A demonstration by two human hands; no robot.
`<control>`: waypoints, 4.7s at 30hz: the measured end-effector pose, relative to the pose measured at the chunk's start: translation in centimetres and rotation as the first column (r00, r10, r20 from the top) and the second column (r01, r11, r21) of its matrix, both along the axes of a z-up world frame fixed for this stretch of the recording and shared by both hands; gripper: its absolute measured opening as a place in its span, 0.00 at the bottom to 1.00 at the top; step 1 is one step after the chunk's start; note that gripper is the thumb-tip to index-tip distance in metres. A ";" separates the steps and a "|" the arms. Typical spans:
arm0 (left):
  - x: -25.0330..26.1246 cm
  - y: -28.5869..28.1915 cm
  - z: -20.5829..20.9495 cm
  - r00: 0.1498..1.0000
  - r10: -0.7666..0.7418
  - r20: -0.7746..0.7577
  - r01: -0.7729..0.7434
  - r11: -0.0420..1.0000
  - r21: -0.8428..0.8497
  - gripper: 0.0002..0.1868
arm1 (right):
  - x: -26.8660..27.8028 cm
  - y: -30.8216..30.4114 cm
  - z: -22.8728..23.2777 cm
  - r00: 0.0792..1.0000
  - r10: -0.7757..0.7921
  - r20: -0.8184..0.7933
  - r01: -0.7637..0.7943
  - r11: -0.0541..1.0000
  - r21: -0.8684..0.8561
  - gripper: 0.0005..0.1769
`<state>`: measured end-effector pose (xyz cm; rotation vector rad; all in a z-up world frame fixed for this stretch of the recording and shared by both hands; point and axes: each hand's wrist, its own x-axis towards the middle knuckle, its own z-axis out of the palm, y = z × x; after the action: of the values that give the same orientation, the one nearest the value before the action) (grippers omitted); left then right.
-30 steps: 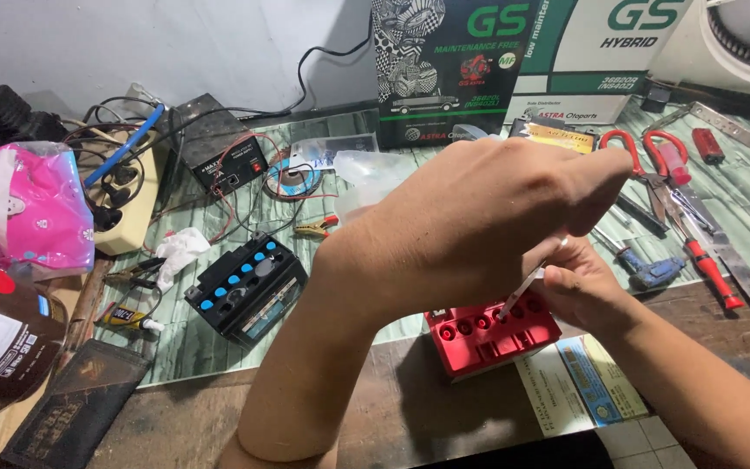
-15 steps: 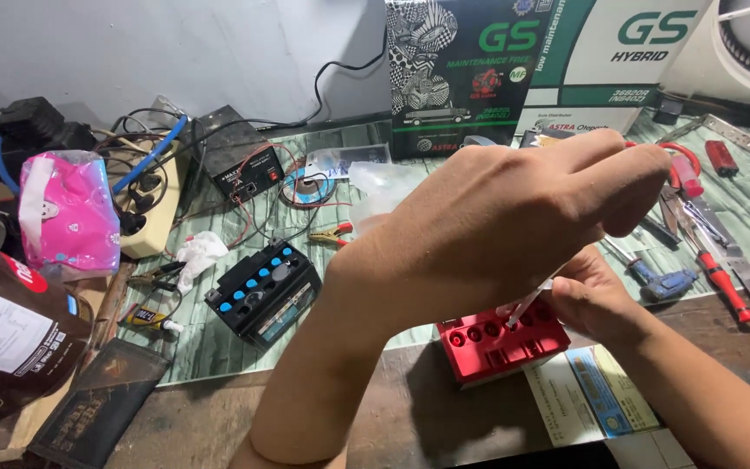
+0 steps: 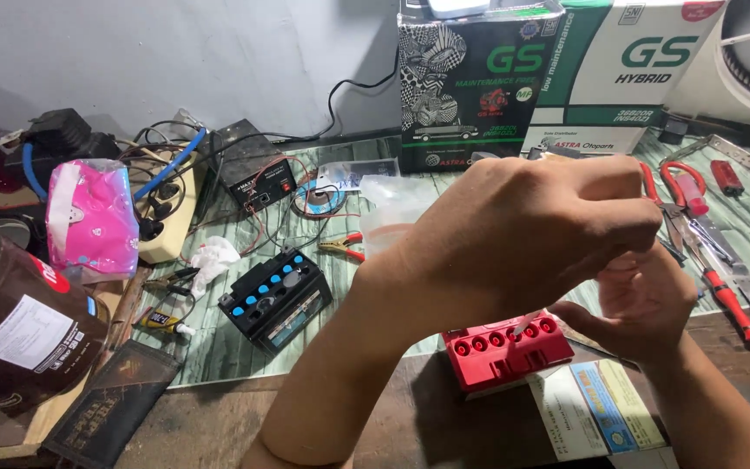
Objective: Using a syringe to fill individual cells of a lead-acid battery with liquid from a container.
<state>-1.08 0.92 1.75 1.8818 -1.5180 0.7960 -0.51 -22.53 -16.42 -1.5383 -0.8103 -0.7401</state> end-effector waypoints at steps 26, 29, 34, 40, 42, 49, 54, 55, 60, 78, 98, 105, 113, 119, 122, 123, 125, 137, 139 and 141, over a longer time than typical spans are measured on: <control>1.3 7.5 1.7 0.972 0.167 -0.167 -0.162 0.986 0.042 0.45 | 1.5 11.7 15.5 0.972 -0.050 0.229 0.075 0.992 -0.102 0.34; 1.4 6.7 2.0 0.964 0.147 -0.221 -0.152 0.988 -0.005 0.41 | 1.4 11.8 15.8 0.973 -0.041 0.226 0.059 0.996 -0.071 0.31; 1.4 5.8 2.6 0.980 0.179 -0.090 -0.183 0.982 -0.037 0.28 | 1.6 11.1 16.0 0.972 -0.042 0.232 0.053 0.998 -0.043 0.31; 2.5 5.3 2.7 0.989 0.136 -0.054 -0.140 0.987 -0.084 0.07 | 1.8 10.1 16.2 0.987 -0.065 0.144 0.074 0.995 -0.059 0.29; 2.9 5.5 2.3 0.983 0.174 -0.050 -0.177 0.981 -0.074 0.15 | 1.8 9.1 16.2 0.984 -0.057 0.167 0.070 0.995 -0.075 0.28; 4.1 7.2 0.9 0.963 0.266 -0.046 -0.270 0.957 -0.103 0.34 | 0.2 4.3 13.7 0.988 -0.091 0.128 0.110 0.982 -0.151 0.14; 4.4 6.6 0.0 0.942 0.332 -0.039 -0.334 0.942 -0.038 0.37 | -0.2 3.3 8.9 0.993 -0.052 0.110 0.062 0.994 -0.091 0.11; 4.2 6.4 0.2 0.943 0.332 -0.030 -0.333 0.943 -0.019 0.36 | -0.2 3.2 8.0 0.990 -0.044 0.132 0.054 0.996 -0.071 0.10; 3.8 6.3 0.2 0.945 0.322 -0.057 -0.322 0.947 0.005 0.36 | -0.3 2.6 5.9 0.973 -0.116 0.201 0.130 0.990 -0.055 0.08; 2.5 3.0 1.6 0.989 0.122 -0.087 -0.120 0.992 0.025 0.14 | -0.9 2.9 6.0 0.976 -0.016 0.216 0.054 0.984 -0.171 0.08; -2.9 -3.0 -10.3 0.474 -0.197 -0.858 -0.205 0.923 -0.326 0.20 | -1.0 1.5 8.6 0.984 0.070 0.161 -0.027 0.966 -0.258 0.07; -1.9 -2.7 -11.3 0.310 -0.324 -0.894 -0.041 0.935 -0.353 0.12 | -0.5 -0.4 15.8 0.997 0.072 -0.022 -0.062 0.608 -0.791 0.03; -1.3 -3.2 -12.9 0.210 -0.494 -0.844 -0.009 0.862 -0.507 0.13 | 0.7 2.5 18.8 0.984 -0.131 -0.124 -0.108 0.125 -0.986 0.17; -1.0 -3.3 -13.6 0.139 -0.570 -0.810 -0.023 0.816 -0.578 0.22 | 1.4 2.5 18.3 0.964 -0.231 -0.131 -0.109 0.103 -0.989 0.14; -1.0 -3.4 -13.7 0.163 -0.565 -0.809 -0.012 0.819 -0.574 0.11 | 1.4 1.8 18.0 0.944 -0.302 -0.129 -0.123 0.041 -0.992 0.09; -1.0 -3.3 -13.9 0.169 -0.562 -0.810 0.007 0.822 -0.569 0.11 | 1.6 1.5 17.6 0.962 -0.232 -0.141 -0.116 0.115 -0.987 0.07; -1.0 -3.3 -13.8 0.176 -0.559 -0.811 0.023 0.825 -0.564 0.12 | 1.6 1.2 17.2 0.976 -0.158 -0.147 -0.116 0.188 -0.975 0.06; -1.0 -3.1 -13.1 0.168 -0.438 -0.883 -0.034 0.893 -0.450 0.18 | 1.8 1.0 17.7 0.966 -0.232 -0.115 -0.086 0.135 -0.987 0.08; -1.0 -3.0 -13.0 0.197 -0.450 -0.871 -0.019 0.887 -0.462 0.18 | 1.5 1.3 18.1 0.964 -0.237 -0.118 -0.076 0.179 -0.981 0.06; -1.0 -3.0 -13.1 0.189 -0.447 -0.874 -0.018 0.888 -0.459 0.18 | 1.5 1.0 17.9 0.964 -0.239 -0.118 -0.073 0.189 -0.979 0.07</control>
<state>-2.12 -2.03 -11.31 1.2616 -0.6331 -0.3284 0.97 -21.49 1.49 -2.8331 -1.0875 0.0857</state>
